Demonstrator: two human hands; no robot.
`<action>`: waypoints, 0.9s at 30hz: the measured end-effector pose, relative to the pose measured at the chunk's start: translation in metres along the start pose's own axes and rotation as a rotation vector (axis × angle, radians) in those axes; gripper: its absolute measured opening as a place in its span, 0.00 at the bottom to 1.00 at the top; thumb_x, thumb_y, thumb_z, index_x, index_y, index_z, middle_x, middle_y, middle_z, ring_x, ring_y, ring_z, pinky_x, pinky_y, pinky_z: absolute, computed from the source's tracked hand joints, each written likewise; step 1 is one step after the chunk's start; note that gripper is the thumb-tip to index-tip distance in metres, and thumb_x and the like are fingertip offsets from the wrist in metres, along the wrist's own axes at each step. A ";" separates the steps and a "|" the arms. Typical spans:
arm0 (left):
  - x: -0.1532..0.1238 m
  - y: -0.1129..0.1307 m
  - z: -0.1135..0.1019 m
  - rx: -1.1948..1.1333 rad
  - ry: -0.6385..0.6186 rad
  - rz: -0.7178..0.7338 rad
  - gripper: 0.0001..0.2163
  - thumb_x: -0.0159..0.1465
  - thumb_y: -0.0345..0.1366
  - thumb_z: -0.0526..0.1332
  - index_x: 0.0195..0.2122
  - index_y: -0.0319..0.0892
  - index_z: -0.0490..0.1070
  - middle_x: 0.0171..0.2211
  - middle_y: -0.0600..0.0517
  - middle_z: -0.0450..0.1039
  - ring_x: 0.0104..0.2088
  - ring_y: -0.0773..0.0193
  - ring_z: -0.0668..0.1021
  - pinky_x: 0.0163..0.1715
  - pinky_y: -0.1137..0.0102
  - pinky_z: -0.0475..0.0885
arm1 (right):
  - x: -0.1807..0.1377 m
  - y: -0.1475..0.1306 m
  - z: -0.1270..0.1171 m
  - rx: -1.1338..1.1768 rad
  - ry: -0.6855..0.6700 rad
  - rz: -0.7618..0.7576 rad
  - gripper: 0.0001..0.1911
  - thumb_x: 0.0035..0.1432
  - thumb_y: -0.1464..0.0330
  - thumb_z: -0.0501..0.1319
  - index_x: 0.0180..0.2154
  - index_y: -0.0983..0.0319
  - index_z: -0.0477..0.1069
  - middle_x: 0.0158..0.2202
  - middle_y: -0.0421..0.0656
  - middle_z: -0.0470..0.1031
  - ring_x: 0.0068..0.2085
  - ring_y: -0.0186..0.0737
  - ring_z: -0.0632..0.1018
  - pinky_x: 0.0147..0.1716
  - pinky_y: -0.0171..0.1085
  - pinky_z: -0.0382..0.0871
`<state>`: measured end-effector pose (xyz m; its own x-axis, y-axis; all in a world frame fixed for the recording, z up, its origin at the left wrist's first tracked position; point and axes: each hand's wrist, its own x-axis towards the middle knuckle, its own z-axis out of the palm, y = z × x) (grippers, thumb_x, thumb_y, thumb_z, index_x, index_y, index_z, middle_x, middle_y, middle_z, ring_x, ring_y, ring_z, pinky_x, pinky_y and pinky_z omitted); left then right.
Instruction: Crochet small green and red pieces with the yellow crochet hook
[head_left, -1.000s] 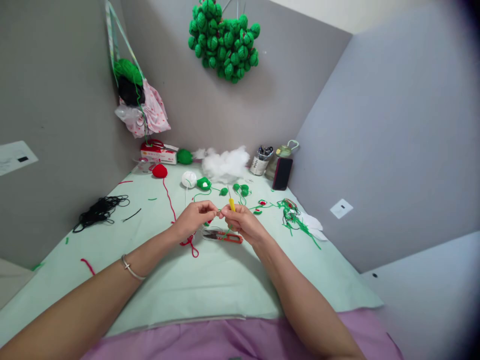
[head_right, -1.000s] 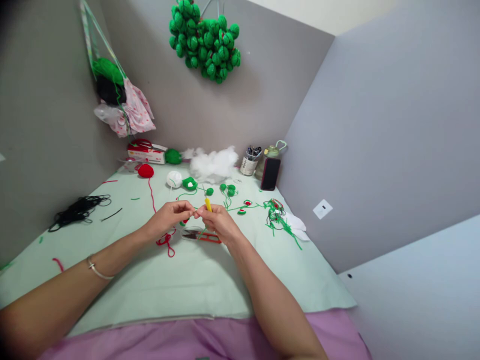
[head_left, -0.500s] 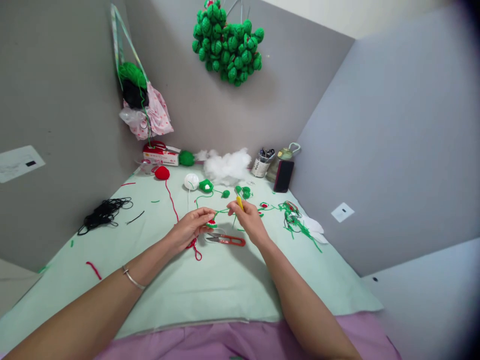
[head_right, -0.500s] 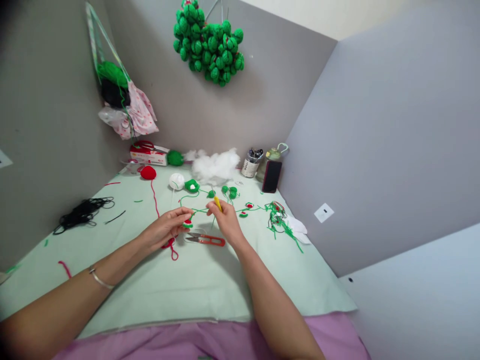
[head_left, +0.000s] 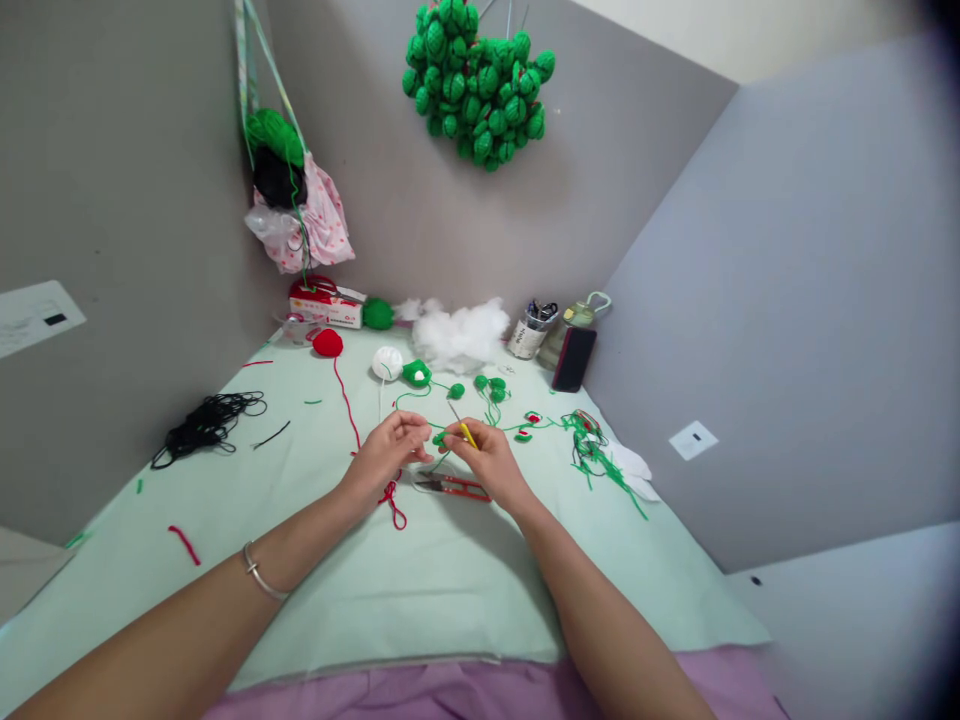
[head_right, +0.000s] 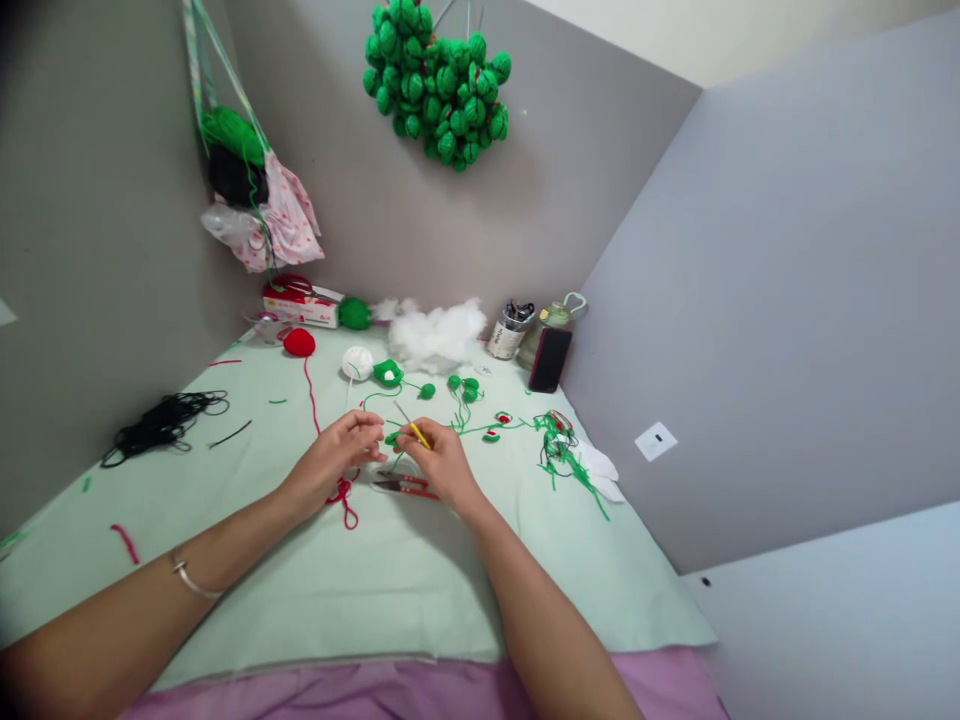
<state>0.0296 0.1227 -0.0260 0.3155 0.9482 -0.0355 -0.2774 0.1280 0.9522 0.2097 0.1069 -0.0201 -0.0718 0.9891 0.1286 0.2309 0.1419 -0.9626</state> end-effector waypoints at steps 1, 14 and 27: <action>0.000 0.000 0.000 0.030 -0.010 0.012 0.17 0.56 0.45 0.74 0.40 0.42 0.73 0.34 0.55 0.73 0.32 0.66 0.77 0.41 0.67 0.76 | 0.001 0.000 0.000 0.015 0.008 0.011 0.09 0.56 0.61 0.65 0.32 0.60 0.75 0.28 0.38 0.75 0.29 0.34 0.69 0.33 0.36 0.62; 0.000 0.001 0.002 0.104 0.011 0.017 0.10 0.58 0.42 0.68 0.36 0.43 0.74 0.28 0.54 0.76 0.29 0.60 0.80 0.38 0.63 0.76 | 0.001 -0.007 0.006 0.212 0.004 0.168 0.12 0.51 0.60 0.68 0.35 0.59 0.75 0.21 0.32 0.63 0.20 0.29 0.56 0.21 0.34 0.48; 0.001 -0.004 0.001 0.128 0.028 -0.007 0.08 0.59 0.39 0.69 0.36 0.43 0.74 0.33 0.53 0.76 0.32 0.61 0.79 0.37 0.67 0.73 | 0.002 -0.005 0.011 0.211 0.016 0.260 0.15 0.49 0.59 0.71 0.33 0.59 0.71 0.24 0.34 0.65 0.23 0.30 0.61 0.23 0.33 0.55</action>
<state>0.0317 0.1227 -0.0295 0.2910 0.9555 -0.0489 -0.1566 0.0980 0.9828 0.1973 0.1080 -0.0175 -0.0213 0.9918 -0.1260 0.0338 -0.1252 -0.9916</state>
